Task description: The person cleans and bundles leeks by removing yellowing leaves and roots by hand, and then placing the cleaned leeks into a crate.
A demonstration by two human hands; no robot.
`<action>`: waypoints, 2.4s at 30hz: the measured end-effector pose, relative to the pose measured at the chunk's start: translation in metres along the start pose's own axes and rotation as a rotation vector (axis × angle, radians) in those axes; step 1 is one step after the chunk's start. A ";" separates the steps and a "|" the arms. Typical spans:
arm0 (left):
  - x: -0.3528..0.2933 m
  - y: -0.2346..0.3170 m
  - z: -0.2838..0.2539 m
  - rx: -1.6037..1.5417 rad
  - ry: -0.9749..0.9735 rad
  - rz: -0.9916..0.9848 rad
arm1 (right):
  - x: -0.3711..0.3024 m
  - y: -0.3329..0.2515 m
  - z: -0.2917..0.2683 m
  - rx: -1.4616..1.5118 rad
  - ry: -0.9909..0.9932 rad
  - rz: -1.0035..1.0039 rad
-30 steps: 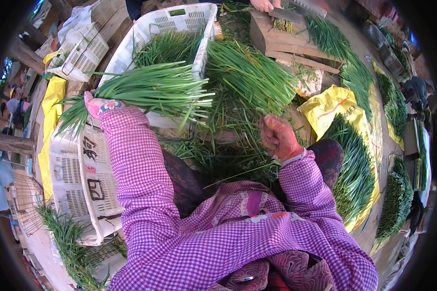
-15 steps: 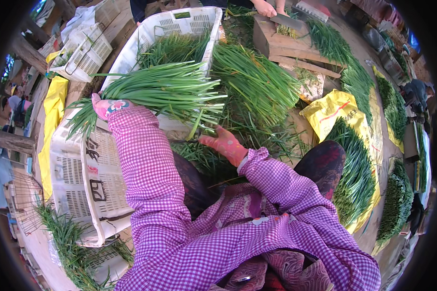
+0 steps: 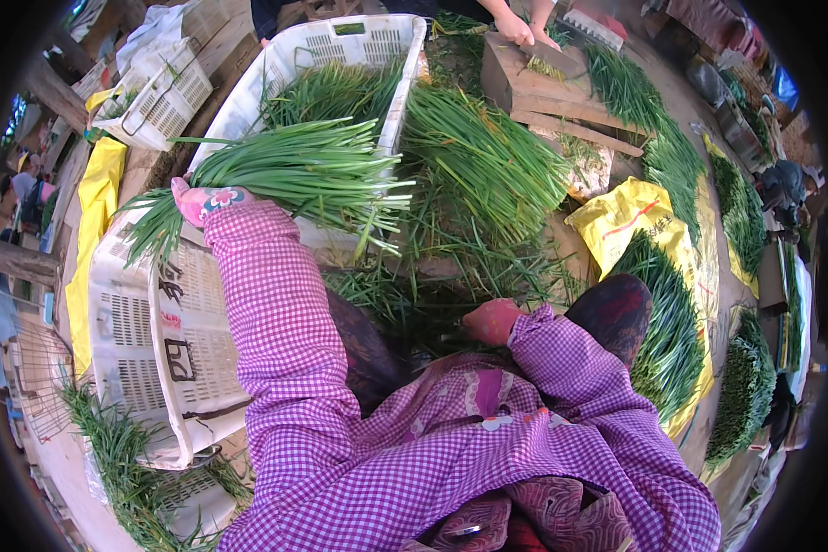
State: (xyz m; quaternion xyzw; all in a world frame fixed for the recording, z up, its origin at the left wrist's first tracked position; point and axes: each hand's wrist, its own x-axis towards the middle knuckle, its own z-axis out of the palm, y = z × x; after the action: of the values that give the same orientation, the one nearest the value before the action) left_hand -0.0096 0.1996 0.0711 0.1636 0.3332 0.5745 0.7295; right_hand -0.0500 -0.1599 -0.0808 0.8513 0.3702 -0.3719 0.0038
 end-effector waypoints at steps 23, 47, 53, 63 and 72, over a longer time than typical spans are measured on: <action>0.027 -0.011 -0.017 0.074 -0.250 -0.137 | 0.051 -0.104 -0.100 1.813 0.009 -0.798; 0.049 -0.016 -0.025 -0.145 -0.266 -0.261 | 0.054 -0.059 -0.051 2.177 0.127 -0.354; 0.036 -0.004 -0.021 -0.016 -0.244 -0.189 | 0.070 -0.065 -0.054 2.331 0.366 -0.352; 0.006 0.001 -0.018 0.015 -0.312 -0.161 | 0.042 -0.008 -0.078 2.202 0.314 -0.351; -0.003 0.005 -0.024 -0.174 -0.692 -0.438 | 0.054 -0.051 -0.087 2.243 -0.037 -0.537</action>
State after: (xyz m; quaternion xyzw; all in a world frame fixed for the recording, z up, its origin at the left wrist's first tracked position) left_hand -0.0302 0.1950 0.0577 0.2101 0.0457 0.3431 0.9144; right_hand -0.0035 -0.0649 -0.0387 0.2642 0.0006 -0.4932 -0.8289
